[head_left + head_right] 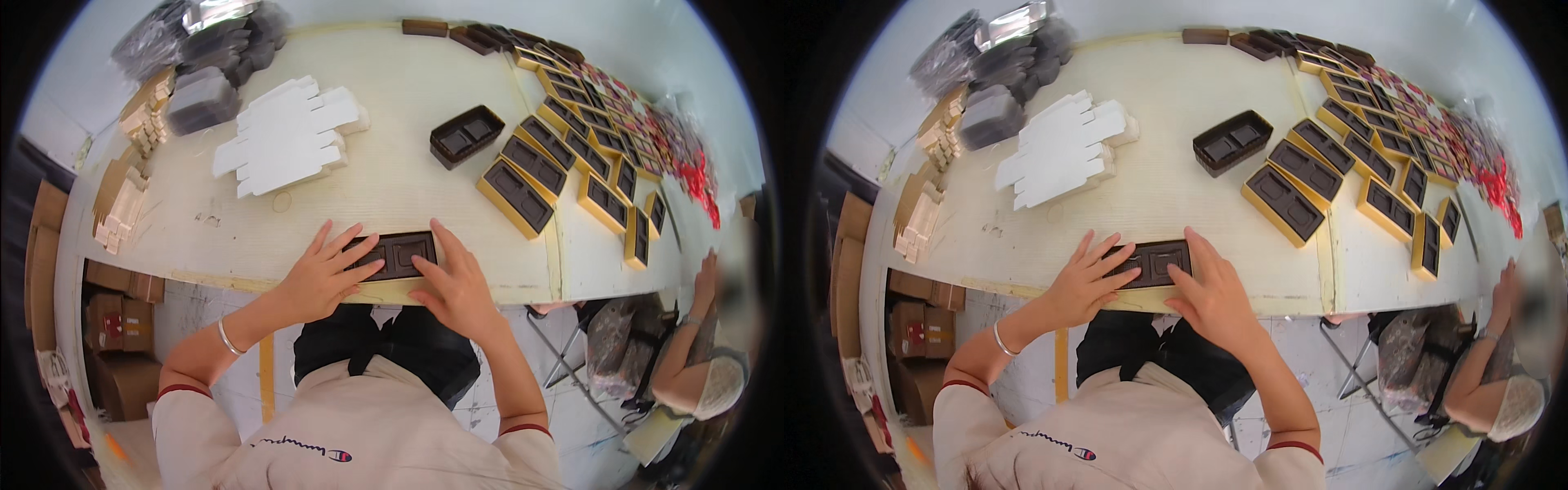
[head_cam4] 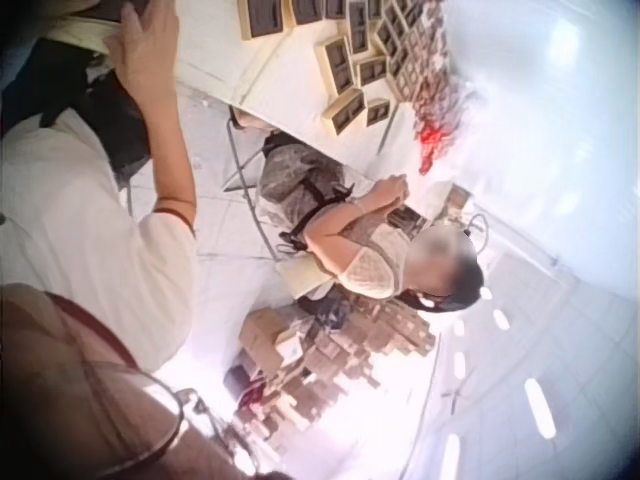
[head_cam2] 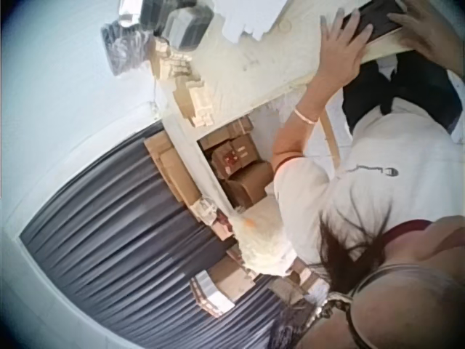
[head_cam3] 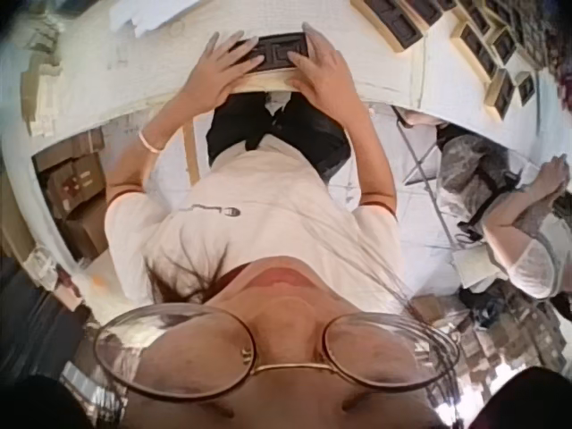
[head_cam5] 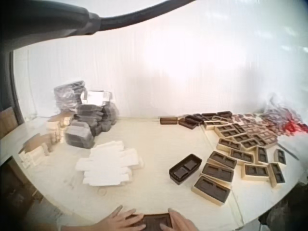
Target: The person folds white cardboard pieces into rectangular box shapes and inserts black plastic trays into them. The person repeats this process multiple times, placing completed boxes on the table.
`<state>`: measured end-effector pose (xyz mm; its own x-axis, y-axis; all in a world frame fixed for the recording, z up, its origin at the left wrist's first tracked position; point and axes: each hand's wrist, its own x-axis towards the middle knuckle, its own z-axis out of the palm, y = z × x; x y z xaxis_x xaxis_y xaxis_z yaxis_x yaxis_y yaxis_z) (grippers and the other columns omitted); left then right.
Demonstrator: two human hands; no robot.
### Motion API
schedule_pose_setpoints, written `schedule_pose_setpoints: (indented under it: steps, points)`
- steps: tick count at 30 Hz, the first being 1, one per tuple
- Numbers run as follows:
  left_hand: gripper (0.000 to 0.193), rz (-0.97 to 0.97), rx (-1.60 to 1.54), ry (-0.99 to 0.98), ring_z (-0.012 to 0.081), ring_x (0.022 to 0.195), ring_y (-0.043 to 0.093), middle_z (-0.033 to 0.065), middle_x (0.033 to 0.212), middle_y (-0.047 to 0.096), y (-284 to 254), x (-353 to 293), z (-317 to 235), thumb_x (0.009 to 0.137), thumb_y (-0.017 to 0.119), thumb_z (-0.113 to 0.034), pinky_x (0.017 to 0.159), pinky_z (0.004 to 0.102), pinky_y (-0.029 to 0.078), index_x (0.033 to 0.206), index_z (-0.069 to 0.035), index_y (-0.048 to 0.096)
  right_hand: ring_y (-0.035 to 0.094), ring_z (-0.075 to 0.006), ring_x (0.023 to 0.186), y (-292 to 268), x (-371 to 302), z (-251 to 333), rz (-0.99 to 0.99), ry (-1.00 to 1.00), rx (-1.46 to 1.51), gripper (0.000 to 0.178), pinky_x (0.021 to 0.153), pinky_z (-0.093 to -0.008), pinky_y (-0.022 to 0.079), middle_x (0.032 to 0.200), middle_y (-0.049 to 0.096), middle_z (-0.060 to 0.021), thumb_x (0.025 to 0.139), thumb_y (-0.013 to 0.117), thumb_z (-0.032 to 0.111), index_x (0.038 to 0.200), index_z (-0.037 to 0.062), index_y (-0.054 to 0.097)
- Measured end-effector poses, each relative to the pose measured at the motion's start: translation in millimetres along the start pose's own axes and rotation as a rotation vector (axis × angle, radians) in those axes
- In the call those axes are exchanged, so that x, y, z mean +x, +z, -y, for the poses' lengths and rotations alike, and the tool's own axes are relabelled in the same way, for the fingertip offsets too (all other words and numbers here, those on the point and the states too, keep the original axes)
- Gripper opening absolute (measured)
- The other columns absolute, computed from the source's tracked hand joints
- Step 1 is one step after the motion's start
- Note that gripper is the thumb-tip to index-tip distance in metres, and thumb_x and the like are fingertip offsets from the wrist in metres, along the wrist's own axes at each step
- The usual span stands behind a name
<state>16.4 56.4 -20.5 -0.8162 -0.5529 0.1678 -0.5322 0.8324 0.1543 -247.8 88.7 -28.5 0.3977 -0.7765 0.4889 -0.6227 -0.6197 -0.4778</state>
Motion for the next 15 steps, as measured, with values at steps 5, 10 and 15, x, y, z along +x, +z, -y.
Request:
schedule_pose_setpoints:
  steps: [5, 10, 15]
  points:
    - [0.063, -0.016, -0.167, -0.077, 0.0363, 0.143, 0.023, 0.0088, 0.154, 0.031, -3.2, 8.9, -7.2, 0.085, 0.065, -0.027, 0.111, 0.0651, 0.014, 0.143, -0.015, 0.042, 0.048, -0.0403, 0.118, -9.1, 9.1, -11.1, 0.084, -0.018, -0.057, 0.041, 0.095, -0.0478, 0.041, 0.129, 0.047, -0.0243, 0.067, 0.077, 0.012, 0.101, 0.0026, 0.056]
    - [0.073, -0.314, 0.081, -0.468, 0.0361, 0.142, 0.022, 0.0109, 0.154, 0.029, -36.2, 23.0, 37.1, 0.081, 0.071, -0.030, 0.112, 0.0645, 0.009, 0.145, -0.015, 0.037, 0.049, -0.0407, 0.109, -62.9, -7.9, -64.4, 0.021, 0.142, -0.287, 0.047, 0.094, -0.0492, 0.039, 0.121, 0.050, -0.0224, 0.066, 0.077, 0.016, 0.108, 0.0031, 0.060]
    - [0.046, -0.161, 0.007, -0.668, 0.0311, 0.127, 0.048, 0.0159, 0.132, 0.055, -65.1, 13.7, 94.2, 0.081, 0.069, -0.016, 0.108, 0.0447, 0.033, 0.124, -0.005, 0.059, 0.049, -0.0402, 0.112, -97.0, -4.0, -92.5, 0.023, 0.144, -0.441, 0.046, 0.095, -0.0478, 0.039, 0.124, 0.051, -0.0197, 0.068, 0.076, 0.014, 0.110, 0.0021, 0.061]
